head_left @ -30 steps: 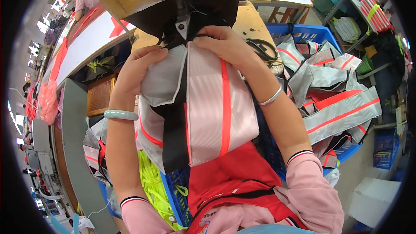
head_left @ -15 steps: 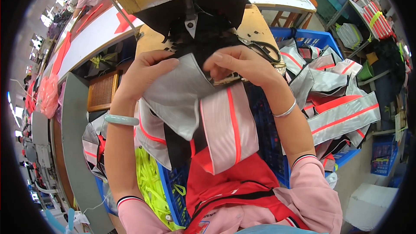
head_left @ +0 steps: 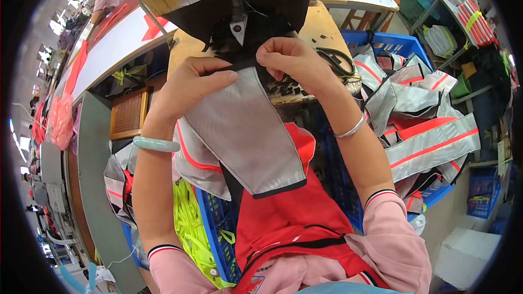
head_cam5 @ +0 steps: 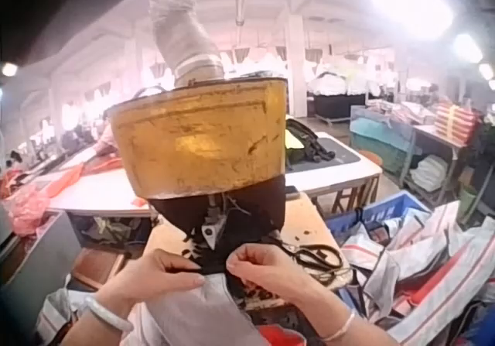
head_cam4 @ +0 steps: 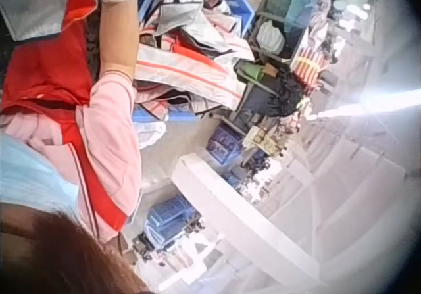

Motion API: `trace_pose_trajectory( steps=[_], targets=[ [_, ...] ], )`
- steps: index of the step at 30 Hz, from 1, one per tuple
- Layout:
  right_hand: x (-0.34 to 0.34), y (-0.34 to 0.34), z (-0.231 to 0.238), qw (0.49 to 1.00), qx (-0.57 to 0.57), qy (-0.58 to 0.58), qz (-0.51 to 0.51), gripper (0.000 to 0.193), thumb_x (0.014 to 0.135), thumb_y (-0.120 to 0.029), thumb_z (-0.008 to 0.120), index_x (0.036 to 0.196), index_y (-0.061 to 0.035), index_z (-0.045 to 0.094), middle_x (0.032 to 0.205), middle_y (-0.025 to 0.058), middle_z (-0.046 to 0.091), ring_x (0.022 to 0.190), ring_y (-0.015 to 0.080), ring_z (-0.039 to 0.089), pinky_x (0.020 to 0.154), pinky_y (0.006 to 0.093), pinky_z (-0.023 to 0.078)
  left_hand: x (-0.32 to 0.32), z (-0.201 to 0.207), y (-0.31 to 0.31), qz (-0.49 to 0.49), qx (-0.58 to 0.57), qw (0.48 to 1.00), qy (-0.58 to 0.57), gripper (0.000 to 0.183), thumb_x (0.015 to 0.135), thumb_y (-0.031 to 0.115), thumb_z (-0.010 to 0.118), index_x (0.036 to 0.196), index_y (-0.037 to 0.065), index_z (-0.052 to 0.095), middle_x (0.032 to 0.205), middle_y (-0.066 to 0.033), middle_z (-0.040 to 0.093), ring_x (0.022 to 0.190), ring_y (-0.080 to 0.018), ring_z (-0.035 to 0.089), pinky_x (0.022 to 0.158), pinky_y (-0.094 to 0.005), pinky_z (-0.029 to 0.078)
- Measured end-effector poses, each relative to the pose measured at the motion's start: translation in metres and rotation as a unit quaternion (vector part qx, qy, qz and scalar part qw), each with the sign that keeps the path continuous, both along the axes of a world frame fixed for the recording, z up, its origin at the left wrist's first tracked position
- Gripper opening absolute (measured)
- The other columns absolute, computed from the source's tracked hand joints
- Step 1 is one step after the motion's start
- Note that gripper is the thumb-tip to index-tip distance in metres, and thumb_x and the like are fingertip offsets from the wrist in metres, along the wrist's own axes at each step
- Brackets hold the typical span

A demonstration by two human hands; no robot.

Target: Sewing fabric components and reflective strips onto safety vests using an industrial sewing machine.

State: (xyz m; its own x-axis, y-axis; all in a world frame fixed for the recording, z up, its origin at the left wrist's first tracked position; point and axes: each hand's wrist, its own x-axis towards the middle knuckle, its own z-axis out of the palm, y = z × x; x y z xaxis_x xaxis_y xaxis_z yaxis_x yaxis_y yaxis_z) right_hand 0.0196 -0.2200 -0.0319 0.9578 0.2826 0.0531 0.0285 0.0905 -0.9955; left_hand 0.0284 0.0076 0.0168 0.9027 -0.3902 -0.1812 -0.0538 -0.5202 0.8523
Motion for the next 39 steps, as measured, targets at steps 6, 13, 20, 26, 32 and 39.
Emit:
trace_pose_trajectory(
  steps=[6, 13, 20, 26, 32, 39],
  targets=[
    [0.007, 0.013, -0.006, 0.999, -0.012, -0.021, -0.036, 0.018, 0.085, -0.02, 0.061, 0.086, -0.0027, 0.06, 0.069, -0.0044, 0.05, 0.061, 0.0043, 0.044, 0.056, 0.0205, 0.037, 0.014, -0.007, 0.006, 0.019, -0.003, 1.0, 0.002, 0.044, 0.078, 0.027, 0.072, 0.107, -0.005, 0.066, 0.093, -0.0047, 0.065, 0.085, -0.01, 0.058, 0.077, -0.0216, 0.044],
    [0.014, 0.024, -0.006, 0.996, 0.042, -0.018, -0.073, 0.016, 0.085, -0.018, 0.059, 0.088, -0.0024, 0.06, 0.068, -0.0039, 0.05, 0.062, 0.0049, 0.044, 0.056, 0.0206, 0.036, 0.021, -0.007, 0.004, 0.053, -0.066, 0.996, 0.034, 0.043, 0.078, 0.023, 0.073, 0.11, -0.005, 0.064, 0.095, -0.0063, 0.066, 0.086, -0.0112, 0.059, 0.078, -0.0219, 0.045],
    [0.014, 0.03, -0.006, 0.979, 0.185, 0.063, -0.05, 0.01, 0.084, -0.015, 0.06, 0.086, -0.0052, 0.059, 0.068, -0.0035, 0.05, 0.06, 0.0054, 0.045, 0.057, 0.02, 0.038, 0.024, -0.017, 0.01, 0.07, -0.18, 0.977, 0.094, 0.037, 0.08, 0.019, 0.073, 0.108, -0.004, 0.064, 0.094, -0.0055, 0.066, 0.084, -0.0112, 0.06, 0.077, -0.0226, 0.047],
    [0.015, 0.031, -0.003, 0.965, 0.221, 0.117, -0.071, 0.008, 0.083, -0.01, 0.06, 0.089, -0.0047, 0.058, 0.071, -0.003, 0.051, 0.06, 0.0059, 0.046, 0.056, 0.0192, 0.037, 0.024, -0.028, 0.011, 0.099, -0.236, 0.959, 0.123, 0.039, 0.079, 0.017, 0.075, 0.111, -0.001, 0.063, 0.097, -0.0045, 0.066, 0.087, -0.0109, 0.06, 0.078, -0.0234, 0.047],
    [0.016, 0.031, -0.005, 0.938, 0.307, 0.141, -0.072, 0.009, 0.085, -0.012, 0.06, 0.09, -0.0055, 0.058, 0.071, -0.0012, 0.051, 0.061, 0.0082, 0.047, 0.057, 0.021, 0.04, 0.019, -0.029, 0.011, 0.102, -0.262, 0.949, 0.143, 0.041, 0.08, 0.018, 0.074, 0.114, -0.001, 0.061, 0.099, -0.005, 0.065, 0.088, -0.0115, 0.06, 0.079, -0.0231, 0.047],
    [-0.012, -0.009, -0.017, 0.984, -0.072, -0.147, -0.072, 0.036, 0.09, -0.029, 0.058, 0.11, 0.001, 0.063, 0.093, 0.0035, 0.066, 0.082, 0.0106, 0.059, 0.076, 0.0237, 0.047, -0.001, -0.021, 0.011, 0.043, -0.157, 0.985, 0.065, 0.036, 0.083, 0.02, 0.07, 0.11, -0.003, 0.063, 0.093, -0.0038, 0.065, 0.084, -0.0078, 0.057, 0.073, -0.0208, 0.046]
  ],
)
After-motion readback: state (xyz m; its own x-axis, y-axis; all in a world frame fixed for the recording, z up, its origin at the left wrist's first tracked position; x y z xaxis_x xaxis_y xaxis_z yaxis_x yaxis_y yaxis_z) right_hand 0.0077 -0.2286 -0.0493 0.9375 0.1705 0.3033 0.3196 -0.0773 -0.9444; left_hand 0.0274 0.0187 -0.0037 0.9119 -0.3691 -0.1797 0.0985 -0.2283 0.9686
